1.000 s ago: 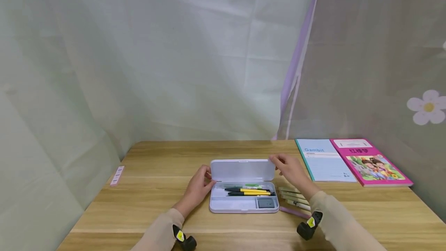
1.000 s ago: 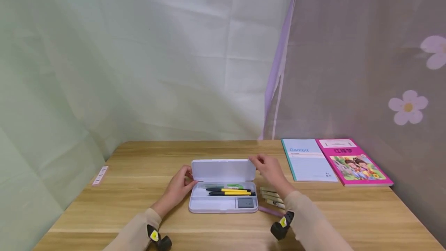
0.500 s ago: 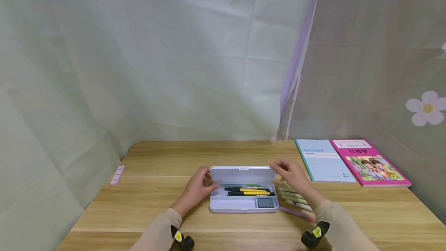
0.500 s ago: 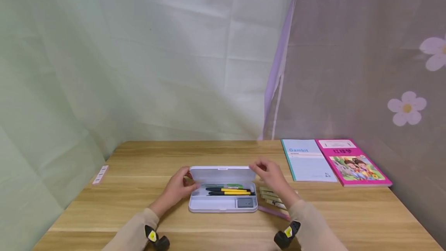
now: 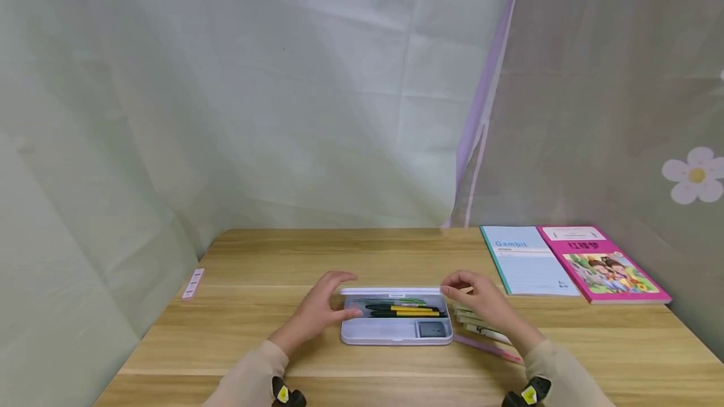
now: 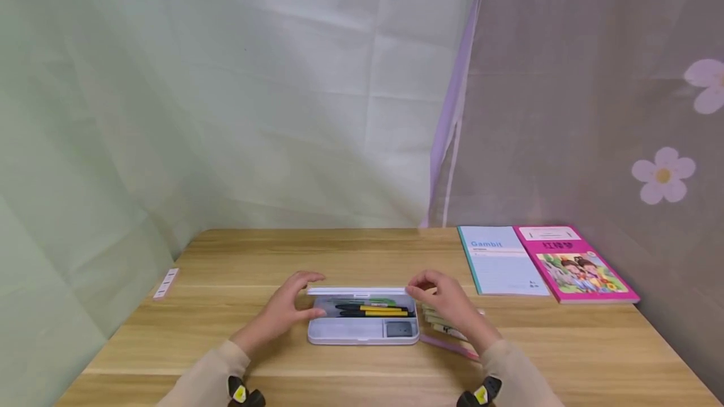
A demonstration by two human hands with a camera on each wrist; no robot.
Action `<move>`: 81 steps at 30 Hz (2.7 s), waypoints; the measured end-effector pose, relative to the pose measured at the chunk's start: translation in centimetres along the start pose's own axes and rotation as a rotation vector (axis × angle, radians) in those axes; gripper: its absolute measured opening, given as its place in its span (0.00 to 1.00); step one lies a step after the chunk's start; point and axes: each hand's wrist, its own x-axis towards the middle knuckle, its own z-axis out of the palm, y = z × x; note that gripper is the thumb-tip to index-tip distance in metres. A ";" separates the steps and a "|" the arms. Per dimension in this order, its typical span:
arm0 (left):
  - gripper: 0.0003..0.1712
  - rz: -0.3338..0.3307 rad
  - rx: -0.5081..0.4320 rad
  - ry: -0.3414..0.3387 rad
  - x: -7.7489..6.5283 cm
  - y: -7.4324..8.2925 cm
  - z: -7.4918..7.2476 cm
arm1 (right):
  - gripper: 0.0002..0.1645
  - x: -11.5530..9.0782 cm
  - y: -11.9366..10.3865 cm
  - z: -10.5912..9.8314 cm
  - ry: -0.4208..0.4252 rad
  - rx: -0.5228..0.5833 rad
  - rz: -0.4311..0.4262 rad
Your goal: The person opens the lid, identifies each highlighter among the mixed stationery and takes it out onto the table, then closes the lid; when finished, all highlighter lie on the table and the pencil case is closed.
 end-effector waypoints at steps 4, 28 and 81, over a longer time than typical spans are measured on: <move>0.38 0.069 0.082 -0.017 0.1 0.7 -0.2 | 0.14 -0.6 -0.1 0.1 -0.016 -0.026 0.004; 0.32 0.033 0.172 -0.120 -0.8 1.2 0.5 | 0.16 -3.4 0.8 1.8 0.077 -0.270 -0.230; 0.52 -0.068 0.249 -0.169 -1.4 1.2 1.4 | 0.38 -3.7 1.9 4.2 0.141 -0.460 -0.312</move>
